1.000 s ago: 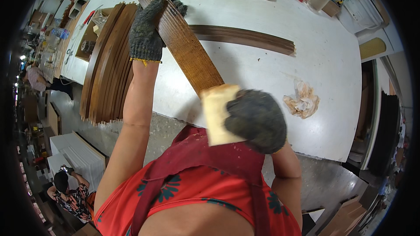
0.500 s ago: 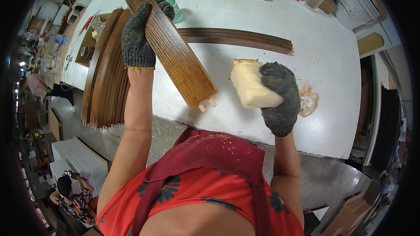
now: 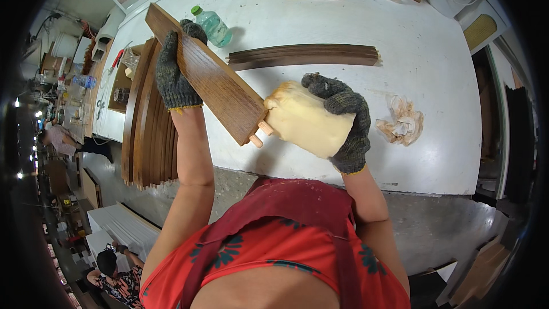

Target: The person applies a liquid stain to narrow wood planks using a sponge, picking up one plank at a time from a stack, wiping all sides and ends, and then placing the finished planks onto a separate pile on the workbench.

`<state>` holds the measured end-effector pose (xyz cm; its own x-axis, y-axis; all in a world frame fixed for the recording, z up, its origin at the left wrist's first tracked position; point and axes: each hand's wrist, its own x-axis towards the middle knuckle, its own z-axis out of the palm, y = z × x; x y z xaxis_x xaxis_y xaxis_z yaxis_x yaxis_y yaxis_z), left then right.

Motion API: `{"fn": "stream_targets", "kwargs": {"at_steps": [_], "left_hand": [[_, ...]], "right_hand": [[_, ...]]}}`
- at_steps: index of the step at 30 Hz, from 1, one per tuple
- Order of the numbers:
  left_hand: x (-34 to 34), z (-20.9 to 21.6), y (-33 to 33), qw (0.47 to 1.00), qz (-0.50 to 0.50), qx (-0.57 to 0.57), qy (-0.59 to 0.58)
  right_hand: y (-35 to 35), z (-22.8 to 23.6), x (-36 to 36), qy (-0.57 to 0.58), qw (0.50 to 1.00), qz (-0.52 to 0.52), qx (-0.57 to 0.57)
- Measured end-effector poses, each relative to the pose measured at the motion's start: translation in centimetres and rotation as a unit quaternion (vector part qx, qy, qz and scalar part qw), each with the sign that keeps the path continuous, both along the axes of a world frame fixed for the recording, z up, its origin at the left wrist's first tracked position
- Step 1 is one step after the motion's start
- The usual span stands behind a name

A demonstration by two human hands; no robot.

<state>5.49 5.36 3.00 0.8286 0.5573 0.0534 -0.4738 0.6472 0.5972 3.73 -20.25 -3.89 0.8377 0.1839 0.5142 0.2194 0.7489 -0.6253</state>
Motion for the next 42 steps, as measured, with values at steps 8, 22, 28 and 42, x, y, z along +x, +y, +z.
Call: {"fn": "stream_targets", "kwargs": {"at_steps": [8, 22, 28, 42], "left_hand": [[-1.7, 0.0, -1.4, 0.996, -0.010, 0.080, 0.023], [-1.2, -1.1, -0.3, 0.999, 0.011, 0.051, -0.006], [-1.1, -0.9, -0.7, 1.000, -0.007, -0.016, 0.024], [-1.2, -2.2, -0.2, 0.995, -0.064, -0.077, -0.027]], "right_hand": [[0.6, -0.9, -0.2, -0.109, 0.966, -0.023, -0.235], [0.5, 0.9, -2.3, -0.100, 0.990, -0.014, -0.100], [0.5, 3.1, 2.5, -0.083, 0.991, 0.059, 0.088], [1.1, 0.5, -1.7, -0.020, 0.967, 0.051, -0.248]]}}
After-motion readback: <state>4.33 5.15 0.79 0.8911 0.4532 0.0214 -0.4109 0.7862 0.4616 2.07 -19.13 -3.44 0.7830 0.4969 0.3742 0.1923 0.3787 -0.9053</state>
